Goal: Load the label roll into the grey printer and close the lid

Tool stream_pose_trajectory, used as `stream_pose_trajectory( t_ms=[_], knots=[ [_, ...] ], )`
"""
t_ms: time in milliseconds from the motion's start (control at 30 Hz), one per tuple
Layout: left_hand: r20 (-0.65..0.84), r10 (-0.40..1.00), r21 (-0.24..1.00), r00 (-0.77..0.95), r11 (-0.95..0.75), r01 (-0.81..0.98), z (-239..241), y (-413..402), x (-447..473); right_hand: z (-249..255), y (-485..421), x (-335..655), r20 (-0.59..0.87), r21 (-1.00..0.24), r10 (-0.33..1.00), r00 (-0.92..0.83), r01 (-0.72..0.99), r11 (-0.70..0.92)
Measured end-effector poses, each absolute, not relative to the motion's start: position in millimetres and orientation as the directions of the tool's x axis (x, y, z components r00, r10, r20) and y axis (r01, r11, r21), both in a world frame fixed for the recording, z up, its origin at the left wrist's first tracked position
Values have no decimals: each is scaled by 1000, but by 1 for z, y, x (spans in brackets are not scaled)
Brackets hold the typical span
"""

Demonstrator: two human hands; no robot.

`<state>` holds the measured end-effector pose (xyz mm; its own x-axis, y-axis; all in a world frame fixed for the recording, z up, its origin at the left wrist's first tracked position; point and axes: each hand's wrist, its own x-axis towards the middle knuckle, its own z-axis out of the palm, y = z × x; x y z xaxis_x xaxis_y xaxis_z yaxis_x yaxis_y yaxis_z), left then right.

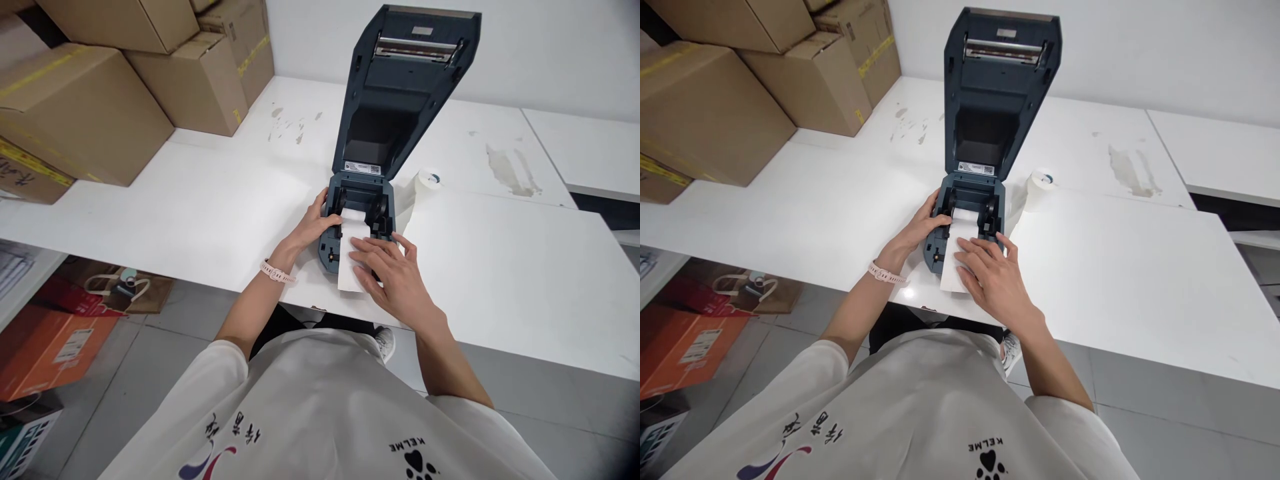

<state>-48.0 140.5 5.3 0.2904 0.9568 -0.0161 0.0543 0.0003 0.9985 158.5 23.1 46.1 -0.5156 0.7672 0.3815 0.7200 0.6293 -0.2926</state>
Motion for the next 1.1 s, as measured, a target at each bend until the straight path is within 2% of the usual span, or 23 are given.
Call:
stream_pose_trajectory(
  t_ms=[133, 400, 733, 833, 900, 1000, 1100],
  knots=[
    [-39, 957, 997, 289, 19, 69, 4, 142, -48, 38, 16, 153, 461, -242, 752, -472, 748, 618],
    [-35, 956, 998, 290, 21, 52, 7, 140, -47, 30, 12, 153, 480, -301, 769, -423, 744, 597],
    [-47, 949, 999, 312, 39, 33, 13, 131, -54, 22, 11, 152, 494, -419, 797, -348, 707, 569],
    [-106, 961, 992, 254, 85, 90, 19, 96, -54, 32, 14, 163, 480, -521, 807, -343, 628, 577],
    [-104, 968, 989, 227, 77, 127, 21, 64, -52, 46, 32, 176, 551, -597, 801, -236, 559, 575],
    [-124, 967, 984, 224, 89, 157, 21, 22, -48, 77, 92, 196, 674, -658, 736, 72, 510, 553],
    [-139, 973, 976, 186, 103, 194, 22, 2, -47, 114, 170, 207, 524, -832, 810, 265, 361, 420]
  ],
)
